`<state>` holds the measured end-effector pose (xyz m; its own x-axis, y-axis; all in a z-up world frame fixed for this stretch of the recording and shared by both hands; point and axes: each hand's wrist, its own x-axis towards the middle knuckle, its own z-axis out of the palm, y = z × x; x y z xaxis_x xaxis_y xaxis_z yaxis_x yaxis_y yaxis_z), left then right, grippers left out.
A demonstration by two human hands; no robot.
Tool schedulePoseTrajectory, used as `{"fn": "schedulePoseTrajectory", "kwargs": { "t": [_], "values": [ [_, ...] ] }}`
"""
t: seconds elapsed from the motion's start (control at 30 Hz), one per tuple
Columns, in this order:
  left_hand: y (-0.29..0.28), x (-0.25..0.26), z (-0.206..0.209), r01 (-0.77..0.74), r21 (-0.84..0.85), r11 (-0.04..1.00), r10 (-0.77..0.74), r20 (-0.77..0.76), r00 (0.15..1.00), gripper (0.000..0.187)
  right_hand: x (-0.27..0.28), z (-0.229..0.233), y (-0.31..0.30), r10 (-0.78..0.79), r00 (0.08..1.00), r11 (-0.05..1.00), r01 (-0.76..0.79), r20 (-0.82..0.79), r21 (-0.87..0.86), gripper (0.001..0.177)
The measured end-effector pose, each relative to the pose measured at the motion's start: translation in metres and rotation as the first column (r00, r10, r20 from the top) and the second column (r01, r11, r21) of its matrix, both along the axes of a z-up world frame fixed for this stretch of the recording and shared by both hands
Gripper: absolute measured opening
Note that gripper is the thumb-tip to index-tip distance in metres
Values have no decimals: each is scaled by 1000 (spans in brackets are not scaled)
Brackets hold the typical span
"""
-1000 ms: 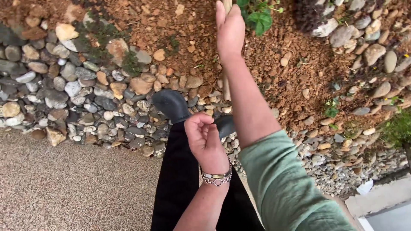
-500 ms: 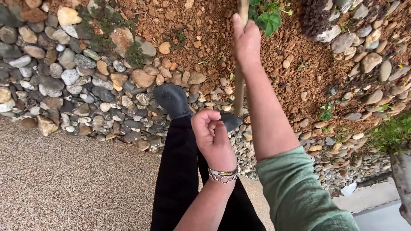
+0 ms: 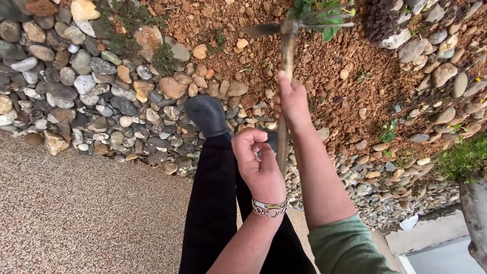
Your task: Loosening soil and weeding around plants using a hand pickaxe
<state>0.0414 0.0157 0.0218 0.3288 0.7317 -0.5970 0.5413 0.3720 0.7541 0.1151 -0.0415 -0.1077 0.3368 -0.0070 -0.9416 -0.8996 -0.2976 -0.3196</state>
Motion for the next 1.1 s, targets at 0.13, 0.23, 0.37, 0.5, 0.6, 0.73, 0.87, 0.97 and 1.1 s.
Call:
{"fn": "schedulePoseTrajectory", "kwargs": {
  "t": [0.13,0.23,0.37,0.5,0.6,0.73,0.87,0.97,1.1],
  "values": [
    [-1,0,1,2,10,1000,-2,6,1000,31,-2,-4,7,56,998,998,-56,-5,43,34],
    [0,-1,2,3,16,1000,-4,13,1000,32,-15,35,-10,175,983,984,-174,-58,25,38],
    [4,-6,-1,-17,20,1000,16,18,1000,32,-51,73,-39,101,984,995,-104,-146,-13,36],
    [13,-5,-7,-101,14,995,99,77,992,34,-72,61,-50,-68,996,995,63,-61,-84,37],
    [21,-15,-10,-72,26,997,69,84,994,30,-84,62,-54,-114,992,989,119,56,-92,35],
    [20,-23,-16,-35,45,998,31,78,996,29,-90,86,-55,-119,982,970,147,149,-195,27],
    [6,-32,-16,40,-16,999,-39,81,996,29,-124,104,-81,-108,991,942,128,81,-311,26],
    [-6,-59,-27,235,-10,972,-235,39,971,26,-222,88,-161,255,910,779,-394,-326,-489,49],
    [1,-136,-27,452,107,886,-447,-70,892,33,-326,155,-210,382,780,666,-604,-496,-438,55]
  ]
}}
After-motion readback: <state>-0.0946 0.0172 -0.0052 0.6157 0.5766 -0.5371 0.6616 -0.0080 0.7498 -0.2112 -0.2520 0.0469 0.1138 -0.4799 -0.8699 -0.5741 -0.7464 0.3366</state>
